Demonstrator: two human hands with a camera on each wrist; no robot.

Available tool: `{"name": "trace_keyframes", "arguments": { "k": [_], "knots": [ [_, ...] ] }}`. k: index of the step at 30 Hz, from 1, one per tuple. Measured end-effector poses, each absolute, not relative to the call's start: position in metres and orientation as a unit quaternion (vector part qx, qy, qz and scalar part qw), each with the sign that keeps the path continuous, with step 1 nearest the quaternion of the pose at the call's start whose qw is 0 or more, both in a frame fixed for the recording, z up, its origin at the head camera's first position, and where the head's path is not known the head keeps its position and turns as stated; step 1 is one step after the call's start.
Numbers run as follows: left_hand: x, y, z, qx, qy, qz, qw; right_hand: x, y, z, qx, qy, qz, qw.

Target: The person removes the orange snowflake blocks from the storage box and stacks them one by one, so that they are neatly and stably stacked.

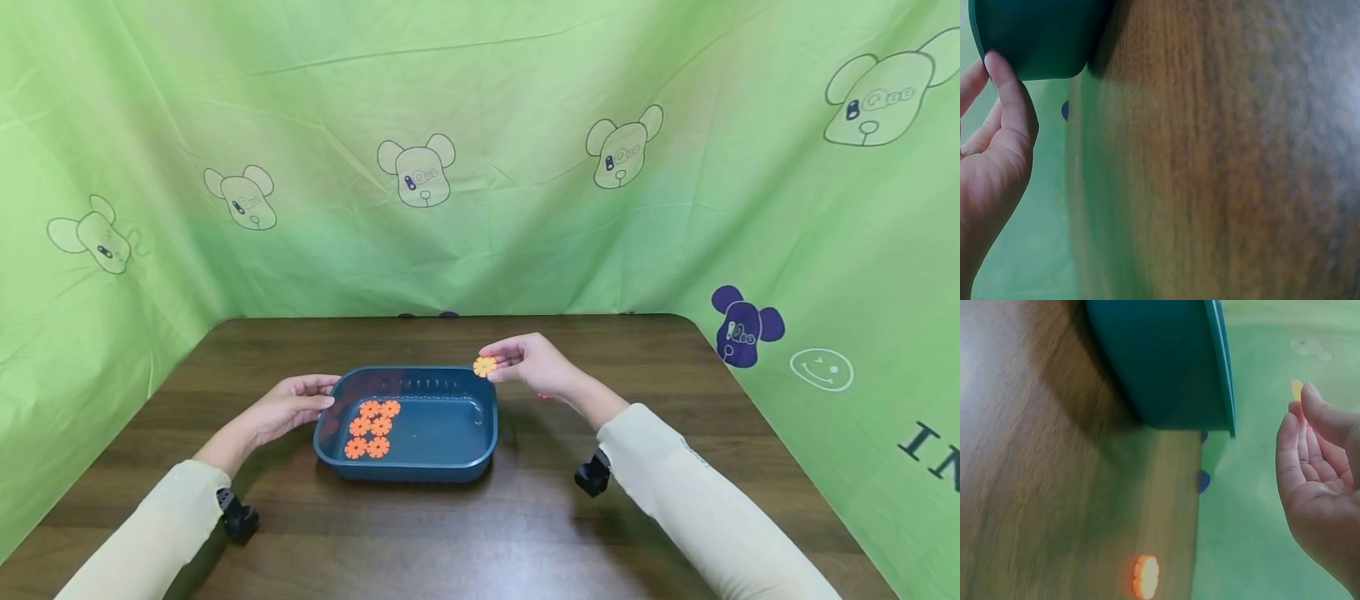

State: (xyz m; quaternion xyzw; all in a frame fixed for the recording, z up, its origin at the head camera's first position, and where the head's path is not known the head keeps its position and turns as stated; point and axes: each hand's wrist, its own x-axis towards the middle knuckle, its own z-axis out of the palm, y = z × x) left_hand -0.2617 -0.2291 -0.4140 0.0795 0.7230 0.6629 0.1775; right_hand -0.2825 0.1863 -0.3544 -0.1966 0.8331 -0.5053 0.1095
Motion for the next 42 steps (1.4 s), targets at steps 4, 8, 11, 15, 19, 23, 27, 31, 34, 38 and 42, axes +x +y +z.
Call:
{"name": "trace_keyframes", "arguments": {
  "k": [4,8,11,15,19,23,27,31,34,38,42],
  "knots": [
    [-0.262,-0.229,-0.414,0.076,0.723,0.664,0.177,-0.283,0.198,-0.358,-0.190,0.833,-0.510,0.102],
    [-0.262,-0.229,-0.414,0.073,0.723,0.664,0.176,-0.285,0.208,-0.362,-0.184,0.830,-0.518,0.095],
    [-0.262,-0.229,-0.414,0.073,0.723,0.664,0.174,-0.287,0.216,-0.367,-0.178,0.827,-0.526,0.088],
    [-0.261,-0.229,-0.415,0.079,0.723,0.664,0.174,-0.291,0.225,-0.372,-0.172,0.824,-0.534,0.077],
    [-0.262,-0.229,-0.416,0.080,0.722,0.665,0.175,-0.295,0.234,-0.379,-0.167,0.821,-0.542,0.068],
    [-0.262,-0.229,-0.415,0.082,0.721,0.665,0.176,-0.299,0.241,-0.387,-0.155,0.820,-0.548,0.060],
    [-0.262,-0.229,-0.414,0.083,0.722,0.664,0.175,-0.302,0.246,-0.394,-0.142,0.819,-0.552,0.065],
    [-0.262,-0.229,-0.414,0.081,0.723,0.663,0.175,-0.304,0.252,-0.400,-0.138,0.820,-0.551,0.073],
    [-0.262,-0.229,-0.414,0.076,0.723,0.664,0.175,-0.305,0.257,-0.406,-0.139,0.823,-0.546,0.078],
    [-0.262,-0.228,-0.414,0.071,0.724,0.664,0.174,-0.309,0.264,-0.413,-0.137,0.827,-0.539,0.083],
    [-0.262,-0.229,-0.414,0.072,0.725,0.663,0.173,-0.313,0.270,-0.417,-0.132,0.832,-0.532,0.090]
  ]
}}
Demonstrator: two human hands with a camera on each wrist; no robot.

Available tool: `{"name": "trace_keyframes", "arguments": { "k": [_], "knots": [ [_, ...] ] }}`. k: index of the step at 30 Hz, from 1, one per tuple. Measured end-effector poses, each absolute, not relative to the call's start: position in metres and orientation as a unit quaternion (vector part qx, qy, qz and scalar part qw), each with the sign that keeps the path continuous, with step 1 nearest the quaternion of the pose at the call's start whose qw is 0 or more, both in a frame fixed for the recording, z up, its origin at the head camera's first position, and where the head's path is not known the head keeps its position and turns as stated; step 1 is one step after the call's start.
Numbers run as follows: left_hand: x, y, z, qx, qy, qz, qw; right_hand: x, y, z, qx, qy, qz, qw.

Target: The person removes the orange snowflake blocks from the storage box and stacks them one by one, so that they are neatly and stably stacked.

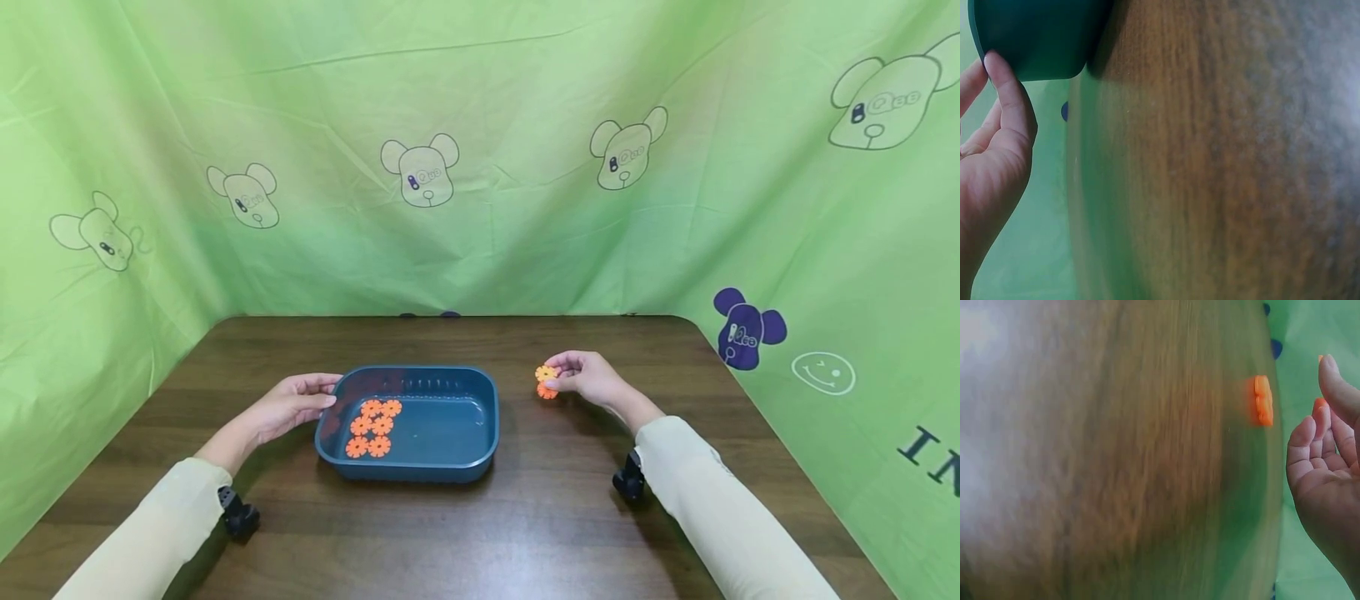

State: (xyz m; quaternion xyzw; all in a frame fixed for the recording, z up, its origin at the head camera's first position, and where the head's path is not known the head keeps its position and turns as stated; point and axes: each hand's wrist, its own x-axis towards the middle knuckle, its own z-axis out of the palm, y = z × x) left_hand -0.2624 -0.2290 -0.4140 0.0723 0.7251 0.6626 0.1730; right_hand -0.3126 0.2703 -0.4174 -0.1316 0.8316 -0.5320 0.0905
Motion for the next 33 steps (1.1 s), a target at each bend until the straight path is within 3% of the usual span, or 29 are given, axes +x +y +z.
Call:
{"name": "trace_keyframes", "arguments": {
  "k": [33],
  "knots": [
    [-0.261,-0.228,-0.415,0.080,0.726,0.662,0.169,-0.315,0.272,-0.428,-0.141,0.825,-0.534,0.114]
  ]
}}
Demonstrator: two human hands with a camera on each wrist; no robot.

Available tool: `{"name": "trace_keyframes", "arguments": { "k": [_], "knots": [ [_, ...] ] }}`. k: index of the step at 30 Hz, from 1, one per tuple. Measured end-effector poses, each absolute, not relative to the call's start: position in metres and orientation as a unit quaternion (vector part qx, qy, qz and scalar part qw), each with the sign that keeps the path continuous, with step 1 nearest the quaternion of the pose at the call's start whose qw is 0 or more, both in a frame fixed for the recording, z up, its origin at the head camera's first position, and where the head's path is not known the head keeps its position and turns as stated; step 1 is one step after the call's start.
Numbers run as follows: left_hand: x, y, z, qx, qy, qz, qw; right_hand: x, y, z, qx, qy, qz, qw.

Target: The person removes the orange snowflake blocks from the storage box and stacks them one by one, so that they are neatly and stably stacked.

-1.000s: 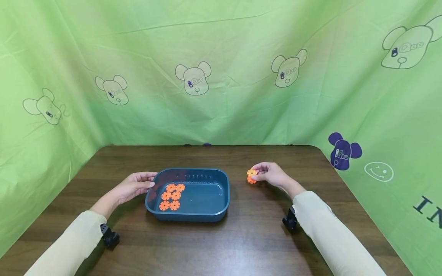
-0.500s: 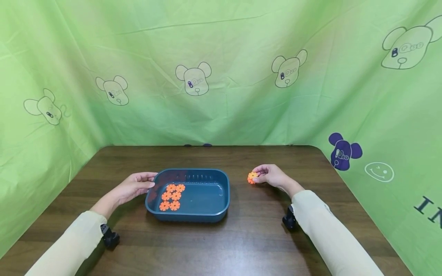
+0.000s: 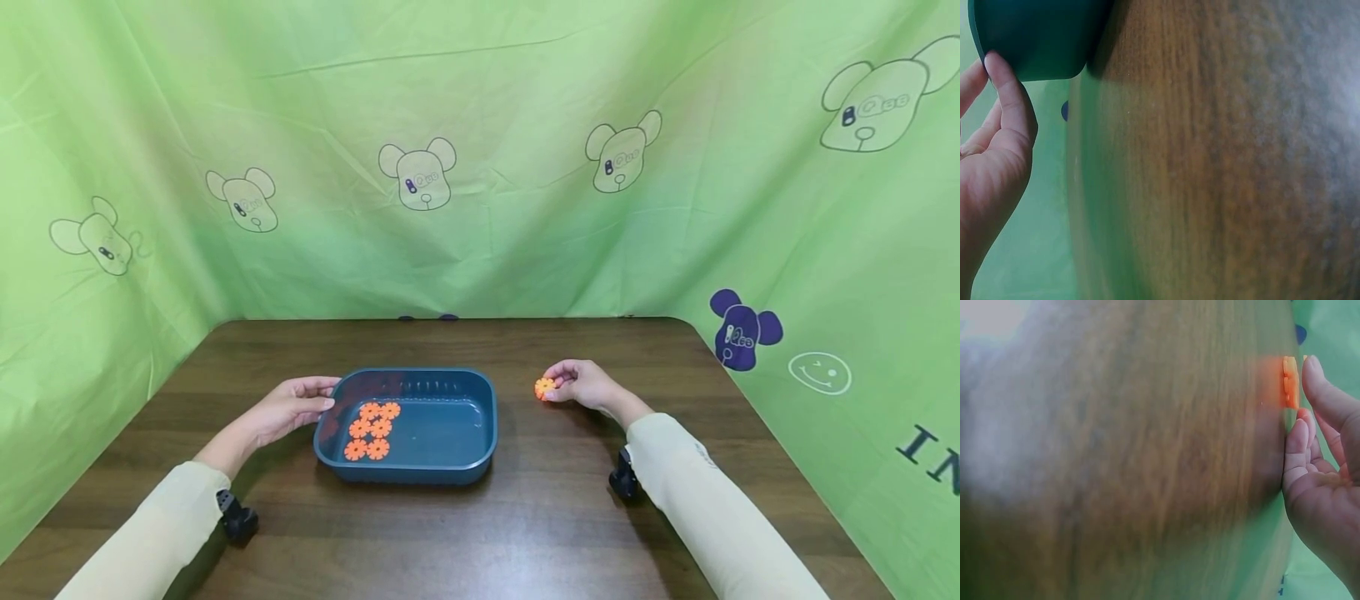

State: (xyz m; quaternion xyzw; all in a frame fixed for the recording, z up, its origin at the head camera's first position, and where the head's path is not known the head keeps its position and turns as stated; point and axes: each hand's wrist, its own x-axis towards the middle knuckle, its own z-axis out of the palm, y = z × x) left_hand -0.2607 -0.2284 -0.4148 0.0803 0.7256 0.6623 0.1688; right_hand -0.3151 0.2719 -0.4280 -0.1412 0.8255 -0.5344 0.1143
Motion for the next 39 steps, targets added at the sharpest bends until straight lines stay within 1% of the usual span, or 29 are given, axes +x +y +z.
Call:
{"name": "trace_keyframes", "arguments": {
  "k": [13,25,39],
  "knots": [
    [-0.2610,-0.2296,-0.4159,0.089,0.725,0.662,0.169,-0.3144,0.2685,-0.4263,-0.119,0.848,-0.504,0.114],
    [-0.2610,-0.2295,-0.4156,0.091,0.721,0.665,0.171,-0.3148,0.2683,-0.4283,-0.119,0.854,-0.495,0.109],
    [-0.2620,-0.2291,-0.4150,0.084,0.721,0.665,0.174,-0.3134,0.2668,-0.4264,-0.114,0.859,-0.485,0.115]
  ]
}}
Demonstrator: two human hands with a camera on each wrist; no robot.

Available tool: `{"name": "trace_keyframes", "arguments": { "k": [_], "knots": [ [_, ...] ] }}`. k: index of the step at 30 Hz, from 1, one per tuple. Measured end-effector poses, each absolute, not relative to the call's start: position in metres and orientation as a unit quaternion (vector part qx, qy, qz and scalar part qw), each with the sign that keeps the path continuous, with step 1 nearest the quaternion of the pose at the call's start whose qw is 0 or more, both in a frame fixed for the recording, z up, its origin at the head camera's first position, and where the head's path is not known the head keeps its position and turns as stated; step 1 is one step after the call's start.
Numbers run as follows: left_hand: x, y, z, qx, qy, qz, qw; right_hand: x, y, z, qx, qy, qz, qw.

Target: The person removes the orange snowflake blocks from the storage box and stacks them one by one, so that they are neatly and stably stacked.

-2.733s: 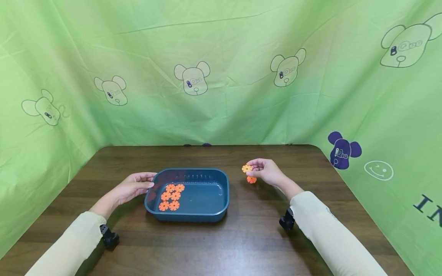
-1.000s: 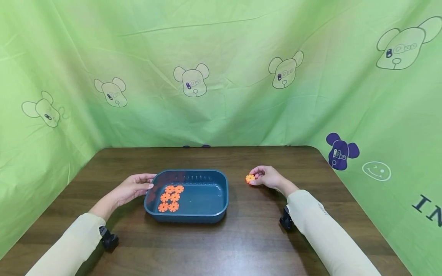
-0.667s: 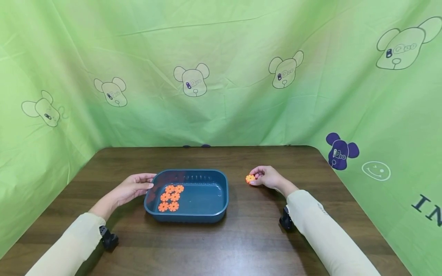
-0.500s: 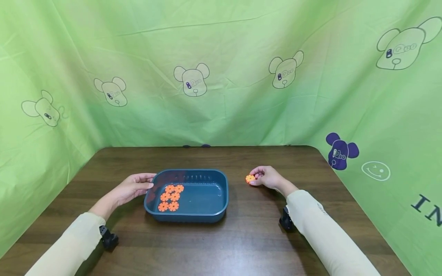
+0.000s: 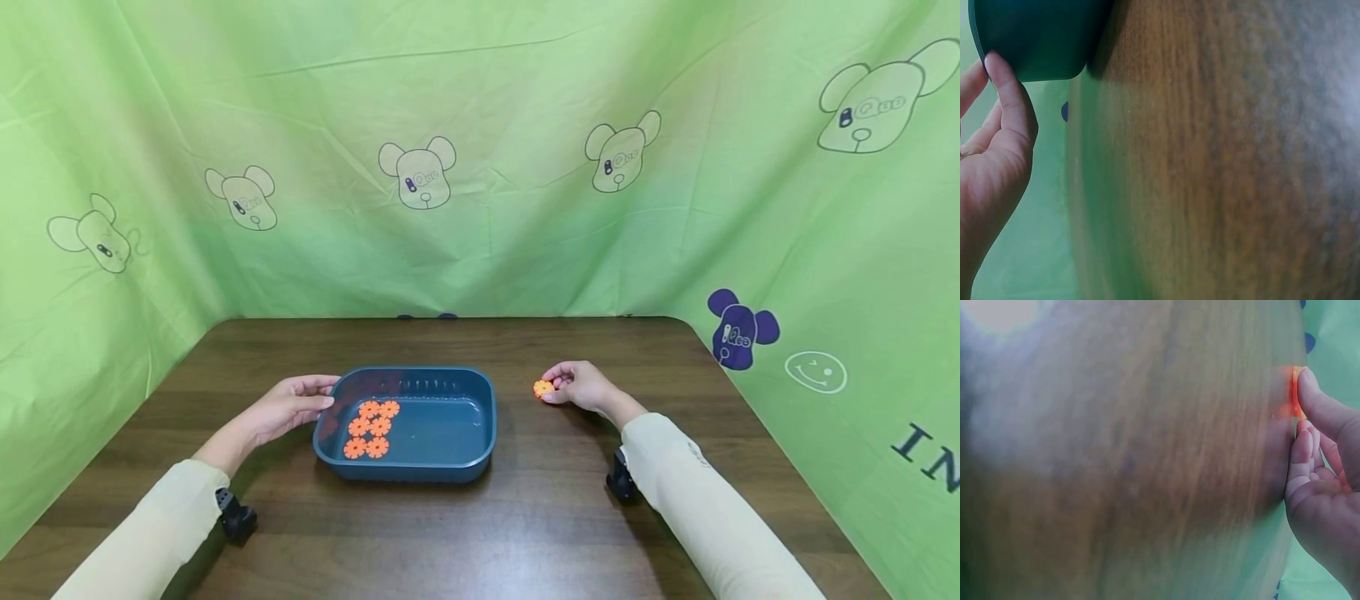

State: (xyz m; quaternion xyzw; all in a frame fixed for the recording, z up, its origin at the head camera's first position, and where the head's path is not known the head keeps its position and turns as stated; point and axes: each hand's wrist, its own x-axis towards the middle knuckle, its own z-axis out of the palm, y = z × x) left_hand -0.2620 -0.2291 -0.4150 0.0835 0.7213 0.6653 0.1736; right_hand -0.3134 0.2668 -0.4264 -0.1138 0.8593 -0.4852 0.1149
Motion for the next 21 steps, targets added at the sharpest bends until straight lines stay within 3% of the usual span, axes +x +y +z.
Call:
{"name": "trace_keyframes", "arguments": {
  "k": [21],
  "knots": [
    [-0.2624,-0.2293,-0.4149,0.084,0.717,0.669,0.177,-0.3150,0.2712,-0.4268,-0.107,0.835,-0.529,0.104]
  ]
}}
